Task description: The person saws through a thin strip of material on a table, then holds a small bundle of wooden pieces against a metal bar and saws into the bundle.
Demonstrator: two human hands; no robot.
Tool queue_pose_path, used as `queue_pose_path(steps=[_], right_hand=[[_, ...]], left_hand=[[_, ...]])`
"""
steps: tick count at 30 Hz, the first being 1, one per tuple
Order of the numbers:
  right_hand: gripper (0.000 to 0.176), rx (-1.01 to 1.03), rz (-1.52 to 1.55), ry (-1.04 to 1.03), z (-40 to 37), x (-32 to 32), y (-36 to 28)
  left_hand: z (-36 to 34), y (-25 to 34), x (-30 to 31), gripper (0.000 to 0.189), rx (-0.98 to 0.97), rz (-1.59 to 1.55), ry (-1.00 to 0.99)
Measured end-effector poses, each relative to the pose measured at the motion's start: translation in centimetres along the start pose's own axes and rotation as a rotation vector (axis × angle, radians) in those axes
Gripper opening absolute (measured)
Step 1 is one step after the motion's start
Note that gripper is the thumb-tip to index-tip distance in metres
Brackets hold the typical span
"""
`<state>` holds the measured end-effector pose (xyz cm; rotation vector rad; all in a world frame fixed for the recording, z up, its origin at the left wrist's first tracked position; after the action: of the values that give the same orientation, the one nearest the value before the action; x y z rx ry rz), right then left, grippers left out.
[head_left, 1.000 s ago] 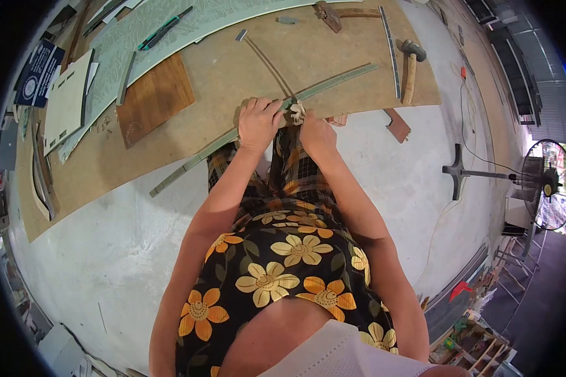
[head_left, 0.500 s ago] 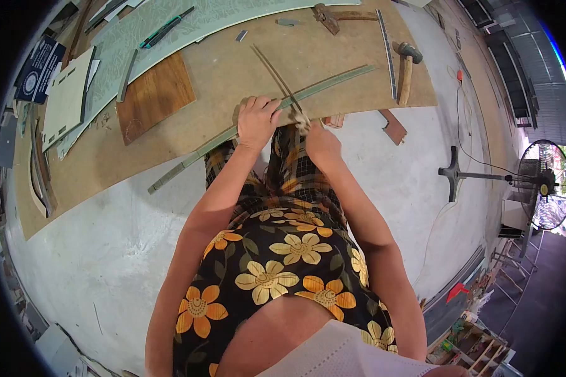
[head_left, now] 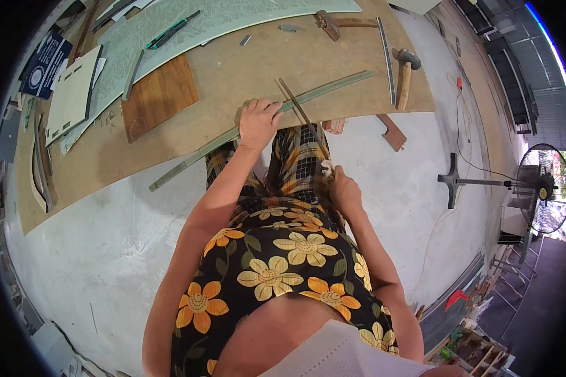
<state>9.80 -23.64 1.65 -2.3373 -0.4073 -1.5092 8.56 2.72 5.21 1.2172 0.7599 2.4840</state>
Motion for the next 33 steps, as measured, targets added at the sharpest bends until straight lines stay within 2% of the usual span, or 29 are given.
queue_pose_path(steps=[8, 14, 18, 26, 33], right_hand=[[0.014, 0.06, 0.223, 0.223, -1.1, 4.0, 0.5], [0.014, 0.134, 0.277, 0.233, 0.3, 2.3, -1.3], [0.018, 0.106, 0.266, 0.209, 1.8, 2.0, -2.9], [0.021, 0.083, 0.127, 0.184, 5.7, 1.7, -4.8], [0.019, 0.116, 0.072, 0.166, 6.4, 2.8, -6.2]], left_hand=[[-0.5, -1.1, 0.4, 0.025, 0.047, -0.07, -0.047], [-2.1, -3.1, 4.8, 0.026, 0.103, -0.024, -0.125], [-2.2, -3.7, 5.5, 0.031, 0.171, 0.078, -0.179], [0.0, -0.6, 1.9, 0.039, 0.157, 0.061, -0.056], [1.2, -1.6, -1.6, 0.033, 0.226, 0.006, -0.059]])
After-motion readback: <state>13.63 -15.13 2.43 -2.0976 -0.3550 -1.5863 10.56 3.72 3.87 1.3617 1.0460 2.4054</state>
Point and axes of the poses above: each hand's wrist, its own z-axis towards the middle knuckle, its own x-axis out of the back of the hand, y = z × x, the point moved 10 cm from there along z, towards the middle knuckle, and after that the axes turned 11 degrees about -z, right-handed, at the moved point
